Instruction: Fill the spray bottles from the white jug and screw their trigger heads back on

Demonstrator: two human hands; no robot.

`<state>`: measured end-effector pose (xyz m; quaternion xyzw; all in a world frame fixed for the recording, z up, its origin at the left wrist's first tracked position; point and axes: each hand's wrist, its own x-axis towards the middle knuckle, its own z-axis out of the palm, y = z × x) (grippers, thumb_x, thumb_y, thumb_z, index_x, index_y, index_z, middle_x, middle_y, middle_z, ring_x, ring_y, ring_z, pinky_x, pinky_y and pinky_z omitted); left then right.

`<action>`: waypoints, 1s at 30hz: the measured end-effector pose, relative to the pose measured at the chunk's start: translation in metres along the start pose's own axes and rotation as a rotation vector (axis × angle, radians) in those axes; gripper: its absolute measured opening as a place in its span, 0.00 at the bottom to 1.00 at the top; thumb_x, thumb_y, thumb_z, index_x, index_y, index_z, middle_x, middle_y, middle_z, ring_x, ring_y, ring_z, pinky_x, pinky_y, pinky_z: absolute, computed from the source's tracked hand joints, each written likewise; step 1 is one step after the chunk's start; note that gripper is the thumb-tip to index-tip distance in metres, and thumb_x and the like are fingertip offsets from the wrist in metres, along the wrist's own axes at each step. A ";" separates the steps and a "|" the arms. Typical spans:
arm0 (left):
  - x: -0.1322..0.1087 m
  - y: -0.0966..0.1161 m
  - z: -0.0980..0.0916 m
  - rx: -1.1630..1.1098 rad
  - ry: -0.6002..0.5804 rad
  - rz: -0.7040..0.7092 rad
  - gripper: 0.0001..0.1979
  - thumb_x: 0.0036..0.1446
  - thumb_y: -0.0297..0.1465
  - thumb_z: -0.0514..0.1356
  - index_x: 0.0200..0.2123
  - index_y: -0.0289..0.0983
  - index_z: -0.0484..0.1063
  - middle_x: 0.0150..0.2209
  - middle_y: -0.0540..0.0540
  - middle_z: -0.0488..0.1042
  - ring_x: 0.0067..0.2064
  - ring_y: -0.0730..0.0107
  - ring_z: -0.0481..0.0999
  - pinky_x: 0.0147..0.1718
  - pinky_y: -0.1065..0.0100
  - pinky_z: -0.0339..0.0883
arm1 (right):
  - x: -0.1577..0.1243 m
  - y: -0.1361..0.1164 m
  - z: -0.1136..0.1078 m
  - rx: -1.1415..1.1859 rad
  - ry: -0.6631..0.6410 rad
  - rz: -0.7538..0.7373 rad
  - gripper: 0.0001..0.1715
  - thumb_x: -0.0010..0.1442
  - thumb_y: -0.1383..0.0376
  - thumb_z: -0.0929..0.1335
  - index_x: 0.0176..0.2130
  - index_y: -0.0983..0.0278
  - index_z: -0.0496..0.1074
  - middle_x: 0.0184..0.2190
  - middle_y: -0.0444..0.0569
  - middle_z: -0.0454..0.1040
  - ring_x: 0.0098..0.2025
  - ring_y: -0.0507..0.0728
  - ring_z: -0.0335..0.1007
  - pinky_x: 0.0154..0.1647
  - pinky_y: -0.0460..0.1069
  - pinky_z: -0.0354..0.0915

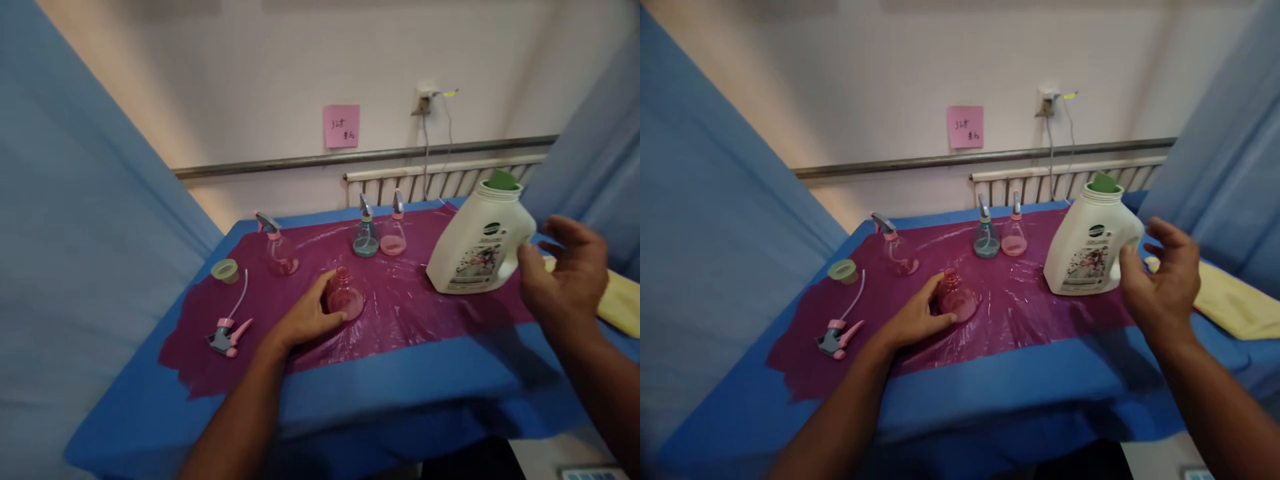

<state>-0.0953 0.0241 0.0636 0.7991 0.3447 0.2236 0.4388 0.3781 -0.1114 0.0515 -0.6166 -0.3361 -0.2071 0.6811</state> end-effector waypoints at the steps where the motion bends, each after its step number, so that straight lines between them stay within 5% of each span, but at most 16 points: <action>1: 0.000 0.001 0.000 -0.008 0.011 -0.009 0.56 0.59 0.40 0.79 0.84 0.43 0.60 0.83 0.37 0.68 0.83 0.38 0.69 0.84 0.42 0.61 | 0.012 0.017 0.004 -0.025 0.008 0.078 0.35 0.47 0.63 0.86 0.52 0.54 0.78 0.58 0.59 0.84 0.58 0.66 0.85 0.59 0.61 0.78; 3: 0.002 0.003 0.000 -0.011 0.030 -0.027 0.56 0.59 0.42 0.80 0.83 0.42 0.60 0.83 0.35 0.67 0.83 0.38 0.68 0.84 0.40 0.59 | 0.029 0.041 0.013 0.033 -0.011 0.247 0.32 0.48 0.65 0.85 0.50 0.55 0.75 0.57 0.57 0.85 0.58 0.63 0.86 0.58 0.58 0.77; 6: 0.003 0.009 0.000 0.009 0.042 -0.055 0.55 0.58 0.46 0.80 0.82 0.40 0.62 0.79 0.33 0.72 0.82 0.36 0.70 0.84 0.38 0.60 | 0.035 0.058 0.024 0.158 -0.215 0.435 0.25 0.52 0.68 0.83 0.44 0.55 0.74 0.43 0.49 0.87 0.41 0.56 0.86 0.42 0.50 0.77; 9: 0.002 0.017 0.001 0.016 0.054 -0.094 0.57 0.56 0.49 0.81 0.81 0.40 0.63 0.74 0.33 0.78 0.80 0.33 0.71 0.82 0.36 0.62 | 0.028 0.058 0.025 0.183 -0.381 0.479 0.16 0.54 0.69 0.83 0.40 0.59 0.79 0.31 0.44 0.86 0.28 0.54 0.81 0.31 0.47 0.73; 14: 0.000 0.028 0.000 0.031 0.037 -0.133 0.58 0.56 0.52 0.81 0.82 0.41 0.61 0.72 0.34 0.79 0.80 0.32 0.71 0.82 0.34 0.62 | 0.023 0.041 0.015 0.085 -0.426 0.505 0.07 0.57 0.67 0.82 0.36 0.66 0.86 0.28 0.47 0.85 0.24 0.53 0.77 0.23 0.45 0.63; 23: 0.000 0.025 -0.003 0.038 0.010 -0.127 0.55 0.60 0.48 0.80 0.81 0.40 0.59 0.78 0.32 0.72 0.81 0.38 0.70 0.83 0.39 0.60 | 0.056 0.002 0.008 -0.141 -0.335 0.505 0.08 0.58 0.69 0.80 0.27 0.64 0.83 0.20 0.40 0.77 0.24 0.51 0.68 0.28 0.48 0.59; 30: -0.003 0.018 0.004 -0.032 0.040 -0.103 0.53 0.60 0.47 0.80 0.80 0.41 0.61 0.77 0.34 0.73 0.79 0.39 0.74 0.81 0.42 0.65 | 0.080 -0.032 0.009 -0.280 -0.449 0.333 0.09 0.61 0.59 0.78 0.33 0.63 0.85 0.28 0.44 0.82 0.34 0.56 0.74 0.38 0.53 0.62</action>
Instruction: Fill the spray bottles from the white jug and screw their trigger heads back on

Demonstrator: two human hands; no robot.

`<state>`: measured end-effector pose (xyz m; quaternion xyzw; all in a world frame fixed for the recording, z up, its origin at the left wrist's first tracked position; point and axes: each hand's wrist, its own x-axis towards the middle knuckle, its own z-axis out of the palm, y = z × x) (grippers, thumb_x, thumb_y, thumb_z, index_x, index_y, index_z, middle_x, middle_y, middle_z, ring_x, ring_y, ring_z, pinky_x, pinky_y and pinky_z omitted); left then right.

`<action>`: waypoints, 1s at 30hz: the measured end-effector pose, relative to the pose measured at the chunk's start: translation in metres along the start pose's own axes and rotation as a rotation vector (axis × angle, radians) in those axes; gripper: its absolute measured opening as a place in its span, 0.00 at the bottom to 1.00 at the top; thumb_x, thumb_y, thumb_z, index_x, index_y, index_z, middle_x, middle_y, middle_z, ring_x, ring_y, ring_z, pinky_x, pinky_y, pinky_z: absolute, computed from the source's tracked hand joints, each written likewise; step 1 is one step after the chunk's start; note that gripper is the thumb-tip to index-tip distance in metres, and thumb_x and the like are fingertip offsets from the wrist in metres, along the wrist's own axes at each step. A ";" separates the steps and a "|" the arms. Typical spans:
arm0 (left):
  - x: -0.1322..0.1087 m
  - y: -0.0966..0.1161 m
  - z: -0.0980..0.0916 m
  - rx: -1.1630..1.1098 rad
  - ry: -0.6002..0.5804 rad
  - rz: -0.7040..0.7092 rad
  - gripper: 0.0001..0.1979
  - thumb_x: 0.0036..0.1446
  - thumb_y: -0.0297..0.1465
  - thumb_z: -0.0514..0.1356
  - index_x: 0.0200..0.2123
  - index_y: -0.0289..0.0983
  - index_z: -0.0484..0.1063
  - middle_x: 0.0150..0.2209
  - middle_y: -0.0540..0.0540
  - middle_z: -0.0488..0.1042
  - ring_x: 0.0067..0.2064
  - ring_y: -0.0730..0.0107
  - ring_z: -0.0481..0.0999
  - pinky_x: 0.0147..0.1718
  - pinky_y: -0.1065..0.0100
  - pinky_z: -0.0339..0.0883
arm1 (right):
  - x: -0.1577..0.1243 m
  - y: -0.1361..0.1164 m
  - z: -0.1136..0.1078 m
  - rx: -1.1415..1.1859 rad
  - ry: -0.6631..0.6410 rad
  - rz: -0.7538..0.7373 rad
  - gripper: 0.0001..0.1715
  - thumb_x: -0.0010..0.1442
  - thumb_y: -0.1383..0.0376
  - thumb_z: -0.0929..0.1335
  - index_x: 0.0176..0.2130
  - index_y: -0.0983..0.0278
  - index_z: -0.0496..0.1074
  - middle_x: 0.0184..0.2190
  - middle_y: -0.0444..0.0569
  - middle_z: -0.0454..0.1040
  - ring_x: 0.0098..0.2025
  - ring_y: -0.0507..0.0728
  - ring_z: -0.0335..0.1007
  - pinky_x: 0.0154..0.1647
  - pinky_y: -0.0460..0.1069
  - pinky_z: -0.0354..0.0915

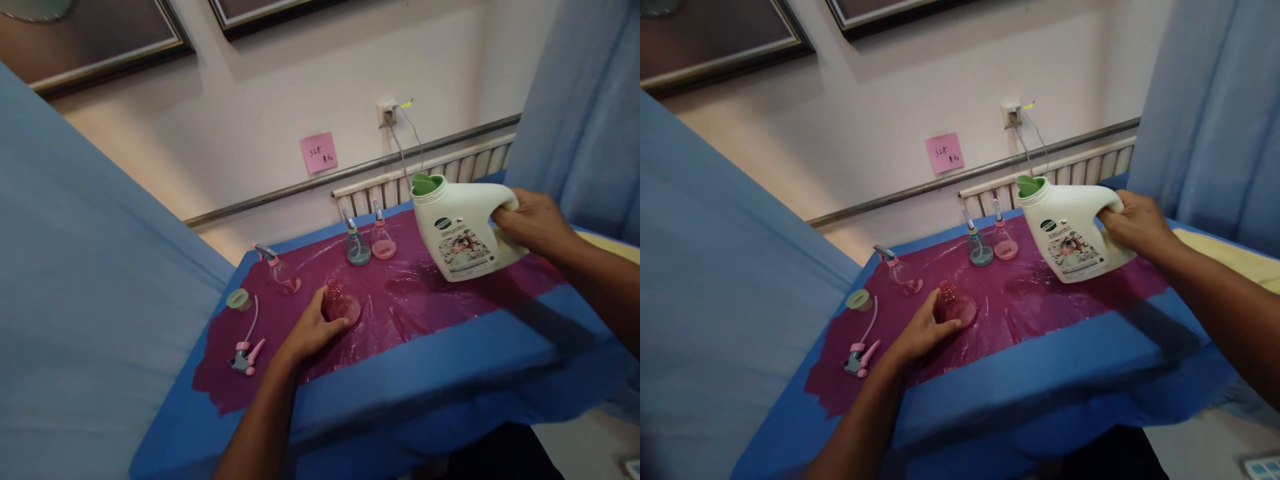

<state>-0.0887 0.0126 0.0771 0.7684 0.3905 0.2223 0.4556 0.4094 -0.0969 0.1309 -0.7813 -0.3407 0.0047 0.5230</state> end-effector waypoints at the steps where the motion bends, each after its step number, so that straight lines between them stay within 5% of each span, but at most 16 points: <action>1: 0.000 -0.002 0.002 -0.013 0.024 0.006 0.53 0.59 0.46 0.80 0.80 0.40 0.61 0.77 0.34 0.74 0.79 0.39 0.74 0.81 0.42 0.64 | 0.000 -0.007 0.000 -0.064 -0.026 -0.048 0.11 0.62 0.58 0.77 0.33 0.63 0.84 0.29 0.45 0.82 0.35 0.57 0.74 0.39 0.53 0.62; 5: -0.003 -0.004 0.009 -0.099 0.129 0.002 0.51 0.55 0.41 0.81 0.77 0.40 0.66 0.74 0.33 0.77 0.75 0.37 0.77 0.78 0.41 0.67 | -0.004 -0.034 0.008 -0.279 -0.209 -0.253 0.09 0.65 0.57 0.71 0.36 0.59 0.79 0.34 0.49 0.84 0.38 0.60 0.76 0.39 0.53 0.62; 12: -0.020 0.033 0.006 -0.052 0.264 -0.042 0.50 0.54 0.38 0.79 0.78 0.43 0.67 0.71 0.35 0.80 0.71 0.38 0.82 0.72 0.43 0.76 | -0.009 -0.060 0.037 -0.406 -0.407 -0.429 0.13 0.65 0.52 0.68 0.39 0.58 0.75 0.39 0.56 0.85 0.40 0.64 0.76 0.39 0.54 0.60; 18: -0.030 0.041 -0.009 0.088 0.343 0.034 0.49 0.56 0.38 0.79 0.79 0.44 0.68 0.77 0.36 0.75 0.77 0.36 0.76 0.80 0.38 0.66 | -0.007 -0.063 0.049 -0.579 -0.435 -0.485 0.19 0.70 0.51 0.67 0.48 0.58 0.81 0.47 0.59 0.88 0.45 0.67 0.79 0.39 0.54 0.53; 30: -0.026 0.067 -0.039 0.394 0.343 0.092 0.43 0.59 0.40 0.76 0.73 0.42 0.66 0.71 0.34 0.78 0.72 0.41 0.82 0.75 0.36 0.74 | -0.019 -0.080 0.056 -0.758 -0.424 -0.506 0.25 0.74 0.51 0.65 0.54 0.61 0.85 0.49 0.63 0.88 0.45 0.68 0.80 0.36 0.56 0.45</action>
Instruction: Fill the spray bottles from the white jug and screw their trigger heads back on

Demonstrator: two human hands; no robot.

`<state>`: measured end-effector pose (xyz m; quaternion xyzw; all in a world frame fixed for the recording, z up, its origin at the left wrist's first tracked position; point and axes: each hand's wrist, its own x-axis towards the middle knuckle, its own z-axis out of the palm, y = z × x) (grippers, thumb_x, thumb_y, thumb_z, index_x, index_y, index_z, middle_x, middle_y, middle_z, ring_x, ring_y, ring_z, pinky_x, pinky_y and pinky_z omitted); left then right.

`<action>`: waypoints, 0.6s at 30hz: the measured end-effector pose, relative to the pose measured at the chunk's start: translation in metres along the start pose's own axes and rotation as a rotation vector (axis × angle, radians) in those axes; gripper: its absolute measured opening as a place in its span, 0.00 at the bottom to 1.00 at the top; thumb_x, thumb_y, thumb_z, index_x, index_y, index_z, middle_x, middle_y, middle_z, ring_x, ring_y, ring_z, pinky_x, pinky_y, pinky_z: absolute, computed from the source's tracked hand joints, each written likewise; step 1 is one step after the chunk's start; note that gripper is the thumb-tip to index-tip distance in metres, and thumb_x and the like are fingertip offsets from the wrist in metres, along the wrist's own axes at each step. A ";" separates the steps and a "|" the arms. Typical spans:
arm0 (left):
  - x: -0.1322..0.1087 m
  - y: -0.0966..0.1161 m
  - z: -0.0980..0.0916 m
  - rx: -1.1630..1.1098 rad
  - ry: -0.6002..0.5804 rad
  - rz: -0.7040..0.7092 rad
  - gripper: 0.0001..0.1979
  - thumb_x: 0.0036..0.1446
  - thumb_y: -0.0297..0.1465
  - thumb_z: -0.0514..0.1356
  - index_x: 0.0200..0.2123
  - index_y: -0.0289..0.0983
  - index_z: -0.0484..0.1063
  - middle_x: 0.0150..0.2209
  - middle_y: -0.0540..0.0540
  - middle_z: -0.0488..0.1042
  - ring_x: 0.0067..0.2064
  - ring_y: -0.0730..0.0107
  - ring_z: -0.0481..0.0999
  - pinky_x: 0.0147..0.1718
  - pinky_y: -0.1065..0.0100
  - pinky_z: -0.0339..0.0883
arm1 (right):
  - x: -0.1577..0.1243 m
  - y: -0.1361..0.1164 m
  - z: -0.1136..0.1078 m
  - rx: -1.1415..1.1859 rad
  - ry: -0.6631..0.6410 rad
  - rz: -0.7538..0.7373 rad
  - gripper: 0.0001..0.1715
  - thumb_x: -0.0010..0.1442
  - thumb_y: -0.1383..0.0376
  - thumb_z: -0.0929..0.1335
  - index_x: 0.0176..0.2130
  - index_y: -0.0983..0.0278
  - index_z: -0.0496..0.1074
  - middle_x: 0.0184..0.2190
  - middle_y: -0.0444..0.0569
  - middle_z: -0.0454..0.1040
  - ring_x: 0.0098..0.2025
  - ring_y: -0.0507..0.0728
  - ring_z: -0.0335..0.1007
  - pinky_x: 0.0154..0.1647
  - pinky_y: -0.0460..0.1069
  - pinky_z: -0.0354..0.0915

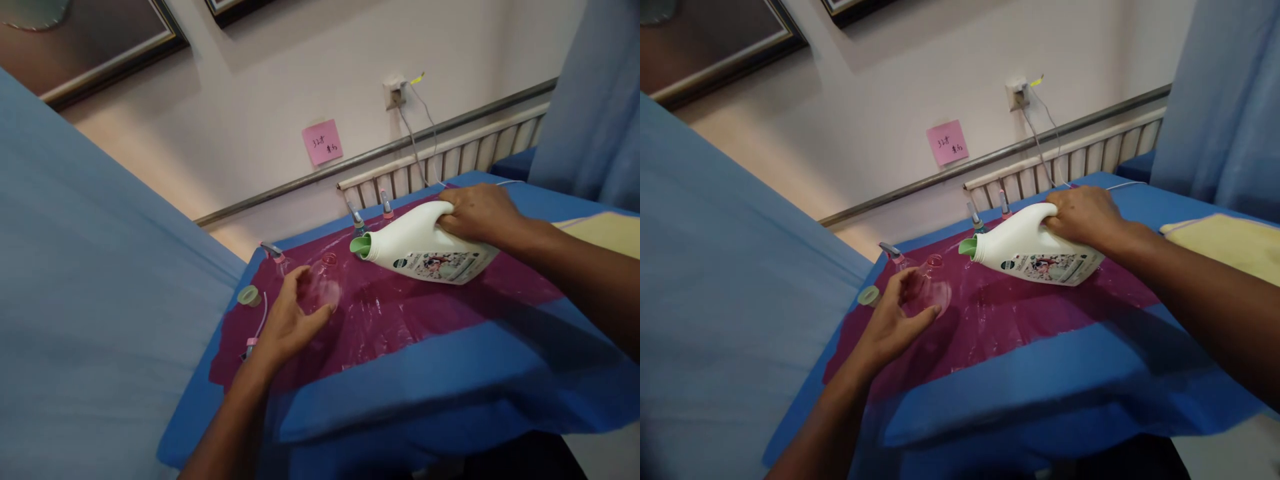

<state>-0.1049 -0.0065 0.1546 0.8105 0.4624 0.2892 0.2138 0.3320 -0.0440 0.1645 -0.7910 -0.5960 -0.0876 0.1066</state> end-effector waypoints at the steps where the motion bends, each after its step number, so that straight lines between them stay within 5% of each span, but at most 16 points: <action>1: 0.001 0.003 -0.002 0.023 -0.006 0.009 0.42 0.60 0.40 0.76 0.74 0.42 0.66 0.71 0.33 0.78 0.72 0.40 0.81 0.75 0.37 0.74 | 0.000 -0.001 0.000 0.001 -0.003 0.003 0.25 0.74 0.51 0.65 0.54 0.60 0.85 0.49 0.63 0.88 0.45 0.68 0.80 0.36 0.56 0.45; 11: 0.013 0.003 -0.016 0.223 -0.037 0.199 0.37 0.65 0.37 0.72 0.75 0.42 0.67 0.73 0.33 0.75 0.74 0.36 0.78 0.74 0.32 0.73 | 0.000 -0.009 -0.003 -0.016 -0.004 -0.027 0.29 0.72 0.48 0.64 0.55 0.60 0.86 0.48 0.65 0.88 0.43 0.69 0.79 0.37 0.57 0.50; 18: 0.018 0.002 -0.018 0.322 -0.069 0.318 0.36 0.66 0.33 0.70 0.75 0.43 0.67 0.70 0.36 0.78 0.65 0.40 0.83 0.68 0.35 0.79 | 0.004 -0.014 0.000 -0.015 0.003 -0.040 0.27 0.72 0.47 0.65 0.55 0.55 0.86 0.46 0.61 0.88 0.44 0.71 0.80 0.40 0.58 0.54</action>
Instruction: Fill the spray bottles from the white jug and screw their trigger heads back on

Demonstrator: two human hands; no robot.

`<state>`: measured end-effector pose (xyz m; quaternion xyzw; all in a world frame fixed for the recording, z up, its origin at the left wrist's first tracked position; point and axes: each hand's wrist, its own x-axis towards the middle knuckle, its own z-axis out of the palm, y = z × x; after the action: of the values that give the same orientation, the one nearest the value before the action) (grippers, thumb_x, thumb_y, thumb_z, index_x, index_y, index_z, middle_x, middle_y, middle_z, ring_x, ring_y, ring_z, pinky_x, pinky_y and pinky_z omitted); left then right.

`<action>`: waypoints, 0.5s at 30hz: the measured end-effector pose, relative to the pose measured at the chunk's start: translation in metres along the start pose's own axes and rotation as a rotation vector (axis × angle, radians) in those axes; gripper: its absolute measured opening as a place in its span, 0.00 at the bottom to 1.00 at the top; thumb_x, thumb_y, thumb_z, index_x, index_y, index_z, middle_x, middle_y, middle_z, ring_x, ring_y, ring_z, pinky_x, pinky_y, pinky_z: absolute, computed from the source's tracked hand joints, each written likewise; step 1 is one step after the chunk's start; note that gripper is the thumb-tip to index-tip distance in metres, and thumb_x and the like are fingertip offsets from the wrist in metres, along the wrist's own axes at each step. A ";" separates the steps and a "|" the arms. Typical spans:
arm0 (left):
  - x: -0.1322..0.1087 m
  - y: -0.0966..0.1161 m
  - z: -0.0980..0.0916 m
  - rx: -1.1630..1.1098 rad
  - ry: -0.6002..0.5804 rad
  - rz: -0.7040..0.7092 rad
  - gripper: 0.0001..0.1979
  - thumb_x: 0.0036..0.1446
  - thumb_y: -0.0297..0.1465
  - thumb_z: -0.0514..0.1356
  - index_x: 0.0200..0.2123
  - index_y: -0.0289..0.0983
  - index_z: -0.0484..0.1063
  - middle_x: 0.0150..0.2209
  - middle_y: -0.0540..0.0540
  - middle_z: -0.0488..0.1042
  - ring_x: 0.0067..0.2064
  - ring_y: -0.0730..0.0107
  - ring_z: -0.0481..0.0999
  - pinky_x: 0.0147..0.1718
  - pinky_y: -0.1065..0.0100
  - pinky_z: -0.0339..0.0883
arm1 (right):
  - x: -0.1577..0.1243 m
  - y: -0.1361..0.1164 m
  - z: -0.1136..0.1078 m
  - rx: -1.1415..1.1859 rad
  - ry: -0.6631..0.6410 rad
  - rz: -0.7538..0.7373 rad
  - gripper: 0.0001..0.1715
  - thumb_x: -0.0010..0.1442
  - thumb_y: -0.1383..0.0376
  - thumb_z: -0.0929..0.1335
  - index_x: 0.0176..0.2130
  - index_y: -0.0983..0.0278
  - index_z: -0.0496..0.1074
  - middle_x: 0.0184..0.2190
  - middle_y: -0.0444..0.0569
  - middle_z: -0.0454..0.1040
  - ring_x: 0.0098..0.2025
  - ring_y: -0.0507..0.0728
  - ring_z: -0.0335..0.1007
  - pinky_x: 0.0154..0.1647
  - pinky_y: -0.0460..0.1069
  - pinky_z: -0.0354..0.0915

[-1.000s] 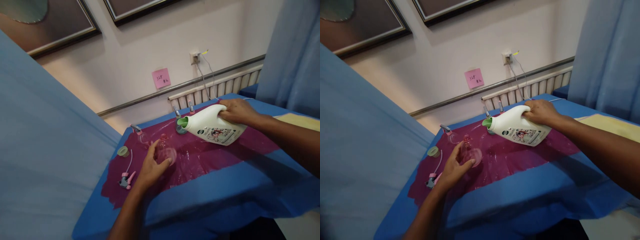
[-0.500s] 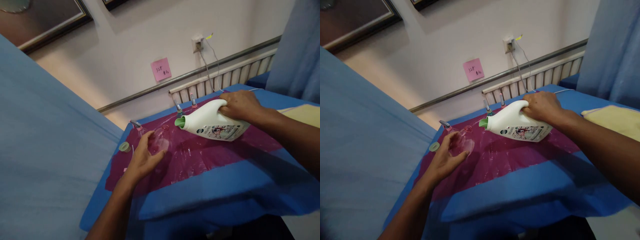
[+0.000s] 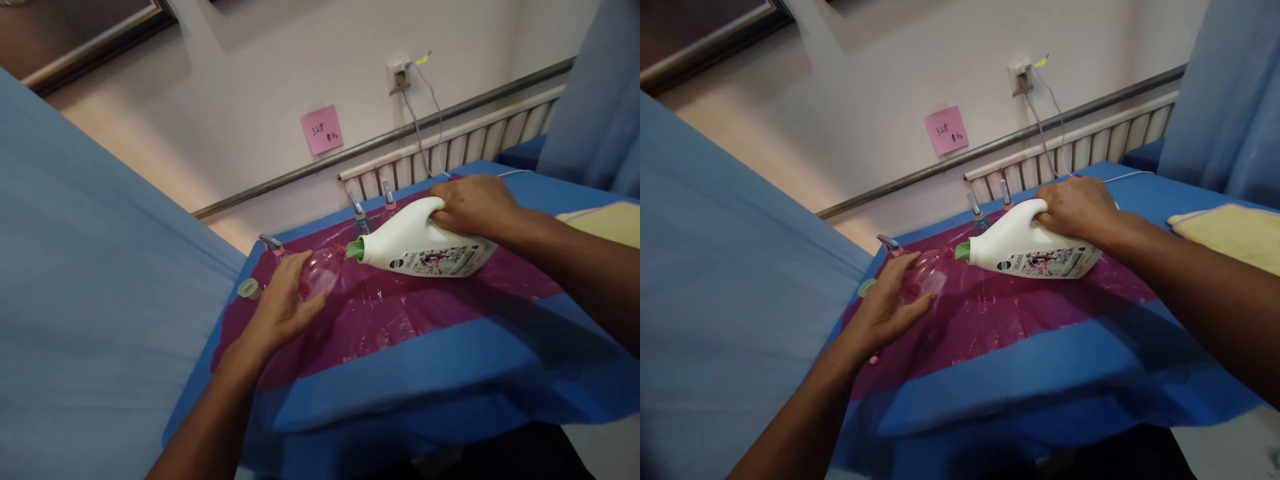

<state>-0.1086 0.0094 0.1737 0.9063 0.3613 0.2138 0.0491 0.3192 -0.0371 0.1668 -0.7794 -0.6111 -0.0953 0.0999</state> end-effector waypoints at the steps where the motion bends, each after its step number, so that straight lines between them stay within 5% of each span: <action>1: 0.000 0.000 0.000 0.010 -0.004 0.006 0.36 0.66 0.33 0.70 0.75 0.44 0.66 0.70 0.36 0.78 0.66 0.40 0.83 0.68 0.35 0.79 | 0.001 0.000 0.001 0.017 0.001 -0.004 0.26 0.72 0.47 0.66 0.55 0.54 0.86 0.45 0.60 0.88 0.44 0.71 0.80 0.41 0.58 0.56; 6: 0.002 -0.003 -0.001 0.064 -0.039 0.018 0.39 0.66 0.33 0.71 0.77 0.45 0.65 0.74 0.35 0.74 0.75 0.36 0.76 0.75 0.31 0.73 | 0.003 0.002 0.002 0.075 -0.003 -0.025 0.22 0.70 0.47 0.69 0.53 0.52 0.87 0.42 0.59 0.87 0.44 0.73 0.80 0.42 0.59 0.60; 15: 0.006 0.000 -0.007 0.170 -0.103 0.063 0.41 0.66 0.35 0.70 0.78 0.42 0.64 0.76 0.33 0.72 0.76 0.34 0.73 0.75 0.33 0.72 | -0.002 -0.008 -0.007 -0.017 -0.018 -0.036 0.30 0.73 0.48 0.64 0.55 0.60 0.86 0.44 0.64 0.87 0.41 0.68 0.77 0.39 0.57 0.51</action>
<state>-0.1079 0.0131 0.1821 0.9279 0.3463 0.1372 -0.0161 0.3107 -0.0394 0.1731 -0.7700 -0.6250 -0.0953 0.0862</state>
